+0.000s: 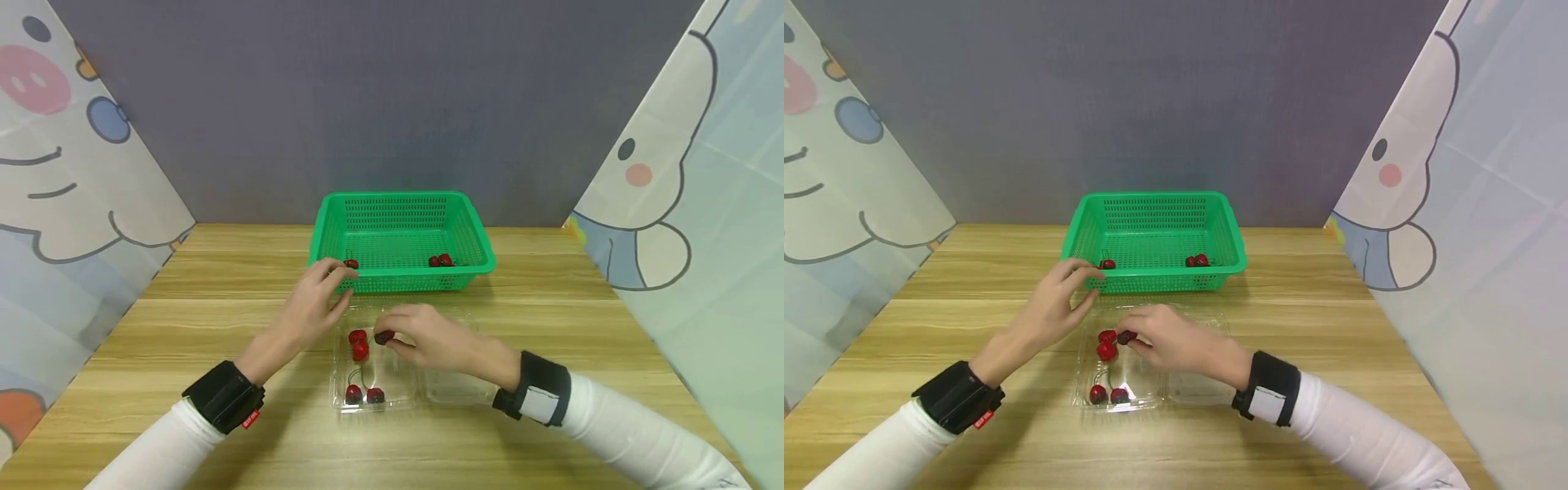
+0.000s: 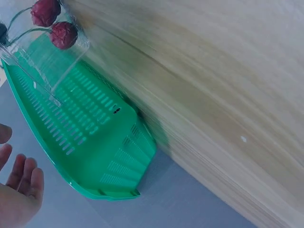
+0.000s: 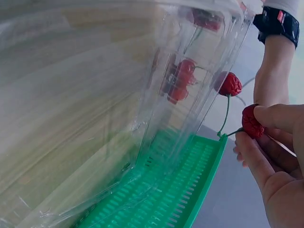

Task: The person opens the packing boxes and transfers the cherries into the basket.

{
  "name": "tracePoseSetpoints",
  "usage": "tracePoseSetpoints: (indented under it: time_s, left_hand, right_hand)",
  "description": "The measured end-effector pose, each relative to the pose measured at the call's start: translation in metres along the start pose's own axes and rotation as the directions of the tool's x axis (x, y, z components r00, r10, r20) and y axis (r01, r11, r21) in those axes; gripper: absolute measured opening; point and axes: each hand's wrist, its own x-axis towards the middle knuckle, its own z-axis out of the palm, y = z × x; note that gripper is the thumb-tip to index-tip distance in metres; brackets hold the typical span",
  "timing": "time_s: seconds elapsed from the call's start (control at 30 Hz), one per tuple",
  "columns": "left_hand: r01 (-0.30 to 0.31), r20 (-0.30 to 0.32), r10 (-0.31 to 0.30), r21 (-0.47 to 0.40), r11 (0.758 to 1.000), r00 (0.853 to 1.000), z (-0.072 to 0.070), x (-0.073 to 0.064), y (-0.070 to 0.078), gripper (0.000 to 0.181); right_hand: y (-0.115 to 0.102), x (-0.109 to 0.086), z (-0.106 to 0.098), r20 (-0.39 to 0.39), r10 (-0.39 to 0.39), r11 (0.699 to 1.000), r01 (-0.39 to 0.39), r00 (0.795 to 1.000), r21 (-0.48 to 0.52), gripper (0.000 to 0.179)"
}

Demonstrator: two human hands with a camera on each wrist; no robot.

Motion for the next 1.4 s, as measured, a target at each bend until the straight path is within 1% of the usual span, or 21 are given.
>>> tracePoseSetpoints:
  time_s: [0.13,0.27,0.37,0.43,0.6,0.7,0.77,0.87,0.97,1.03,1.13,1.2,1.27,1.33,1.4]
  left_hand:
    - [0.008,-0.006,-0.008,-0.002,1.000,1.000,0.000,-0.002,0.004,0.034]
    - [0.009,-0.042,-0.010,-0.009,1.000,0.999,0.000,-0.004,0.007,0.034]
    - [0.002,-0.077,-0.003,-0.018,1.000,0.997,0.001,-0.005,0.007,0.032]
    - [-0.001,-0.088,-0.002,-0.033,0.999,0.996,0.002,-0.006,0.007,0.028]
    - [0.002,-0.085,-0.009,-0.081,0.997,0.996,0.001,-0.007,0.009,0.020]
    - [-0.035,-0.077,0.028,-0.098,0.995,0.997,0.001,-0.007,0.010,0.017]
    - [-0.082,-0.064,0.075,-0.114,0.990,0.995,0.001,-0.007,0.012,0.015]
    - [-0.154,-0.024,0.152,-0.137,0.978,0.988,0.003,-0.006,0.016,0.012]
    - [-0.206,0.026,0.213,-0.160,0.965,0.977,0.006,-0.008,0.021,0.011]
    - [-0.231,0.055,0.245,-0.184,0.956,0.968,0.008,-0.008,0.023,0.010]
    - [-0.274,0.087,0.298,-0.217,0.937,0.951,0.012,-0.011,0.028,0.012]
    - [-0.301,0.117,0.334,-0.233,0.925,0.935,0.015,-0.012,0.031,0.016]
    - [-0.326,0.154,0.367,-0.241,0.914,0.917,0.018,-0.012,0.034,0.016]
    - [-0.335,0.212,0.388,-0.246,0.909,0.897,0.020,-0.012,0.038,0.011]
    - [-0.328,0.283,0.394,-0.252,0.910,0.874,0.022,-0.011,0.041,0.009]
  right_hand:
    - [0.003,-0.001,-0.004,-0.030,0.011,1.000,-0.011,0.999,0.001,0.022]
    - [0.005,-0.001,-0.010,-0.052,0.037,0.999,-0.037,0.998,-0.015,0.020]
    - [0.007,-0.001,-0.015,-0.069,0.048,0.998,-0.050,0.996,-0.033,0.020]
    - [0.009,-0.001,-0.018,-0.083,0.053,0.998,-0.056,0.995,-0.033,0.021]
    - [0.013,-0.001,-0.027,-0.143,0.050,0.999,-0.052,0.988,-0.009,0.025]
    - [0.015,-0.002,-0.032,-0.184,0.046,0.999,-0.049,0.982,-0.010,0.026]
    - [0.017,-0.003,-0.036,-0.205,0.049,0.998,-0.056,0.978,-0.025,0.025]
    - [0.020,-0.004,-0.042,-0.224,0.071,0.995,-0.083,0.972,-0.047,0.025]
    - [0.023,-0.004,-0.047,-0.235,0.100,0.992,-0.114,0.967,-0.045,0.025]
    - [0.025,-0.003,-0.051,-0.238,0.115,0.991,-0.127,0.965,-0.038,0.025]
    - [0.026,-0.003,-0.055,-0.238,0.128,0.990,-0.139,0.963,-0.029,0.024]
    - [0.028,-0.004,-0.057,-0.238,0.141,0.988,-0.151,0.961,-0.026,0.023]
    - [0.030,-0.005,-0.059,-0.238,0.157,0.985,-0.168,0.959,-0.029,0.023]
    - [0.032,-0.006,-0.060,-0.245,0.172,0.981,-0.188,0.954,-0.042,0.024]
    - [0.034,-0.008,-0.062,-0.255,0.186,0.977,-0.206,0.949,-0.054,0.025]
